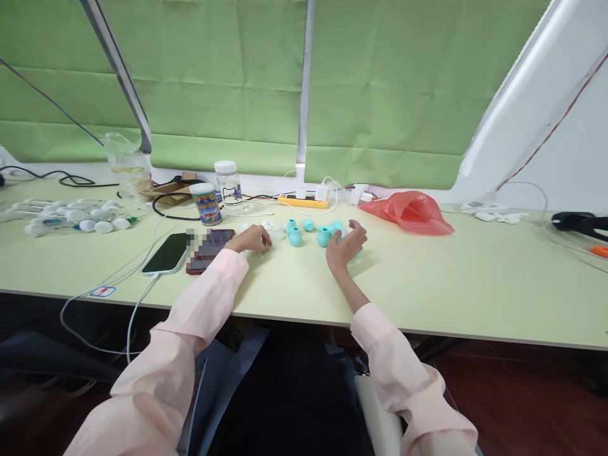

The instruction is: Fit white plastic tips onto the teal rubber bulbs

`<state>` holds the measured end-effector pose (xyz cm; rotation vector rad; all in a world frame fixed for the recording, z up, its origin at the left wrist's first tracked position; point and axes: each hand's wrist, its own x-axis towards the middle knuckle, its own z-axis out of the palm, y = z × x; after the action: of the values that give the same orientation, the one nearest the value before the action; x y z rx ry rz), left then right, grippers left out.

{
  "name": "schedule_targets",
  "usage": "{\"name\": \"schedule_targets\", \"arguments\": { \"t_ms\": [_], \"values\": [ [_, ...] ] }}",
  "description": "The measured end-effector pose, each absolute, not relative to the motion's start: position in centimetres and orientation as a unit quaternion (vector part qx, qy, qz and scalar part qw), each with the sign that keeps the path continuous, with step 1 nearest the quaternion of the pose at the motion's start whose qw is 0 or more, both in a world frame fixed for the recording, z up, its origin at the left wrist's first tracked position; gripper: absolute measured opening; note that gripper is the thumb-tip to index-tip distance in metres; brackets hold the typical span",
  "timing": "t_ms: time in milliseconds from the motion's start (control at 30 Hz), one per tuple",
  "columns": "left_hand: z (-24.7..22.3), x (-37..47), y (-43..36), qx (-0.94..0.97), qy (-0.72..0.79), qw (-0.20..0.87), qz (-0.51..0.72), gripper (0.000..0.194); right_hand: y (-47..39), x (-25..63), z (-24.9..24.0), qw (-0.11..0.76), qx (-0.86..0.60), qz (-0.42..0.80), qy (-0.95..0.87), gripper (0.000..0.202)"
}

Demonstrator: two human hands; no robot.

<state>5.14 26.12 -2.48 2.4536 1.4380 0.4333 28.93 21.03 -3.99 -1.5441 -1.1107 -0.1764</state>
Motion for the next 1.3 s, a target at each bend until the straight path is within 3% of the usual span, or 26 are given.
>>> {"name": "schedule_targets", "arguments": {
  "t_ms": [300,433,600,733,1033,1133,1300],
  "values": [
    [-2.5,5.0,26.4,0.854,0.471,0.140,0.170,0.023,20.4,28.6,-4.2,0.560,-0.558,-0.207,-0.577,0.026],
    [-2.5,5.7,26.2,0.841,0.452,0.145,0.259,0.018,20.5,28.1,-5.1,0.568,-0.441,-0.267,-0.641,0.020],
    [-2.6,8.5,24.6,0.767,0.382,0.344,0.385,0.028,20.4,26.6,-5.8,0.495,-0.282,-0.271,-0.776,0.020],
    [-3.2,10.0,23.6,0.691,0.333,0.487,0.418,0.035,20.2,25.8,-6.1,0.437,-0.263,-0.232,-0.828,0.014],
    [-3.3,10.0,23.5,0.629,0.305,0.593,0.399,0.042,21.5,26.5,-7.1,0.479,-0.324,-0.121,-0.807,0.013],
    [-2.9,10.0,23.6,0.672,0.362,0.508,0.399,0.036,21.6,26.5,-7.2,0.481,-0.334,-0.109,-0.803,0.012],
    [-3.3,9.1,24.5,0.755,0.536,0.069,0.371,0.026,21.4,26.4,-7.0,0.471,-0.341,-0.118,-0.805,0.012]
  ]
}}
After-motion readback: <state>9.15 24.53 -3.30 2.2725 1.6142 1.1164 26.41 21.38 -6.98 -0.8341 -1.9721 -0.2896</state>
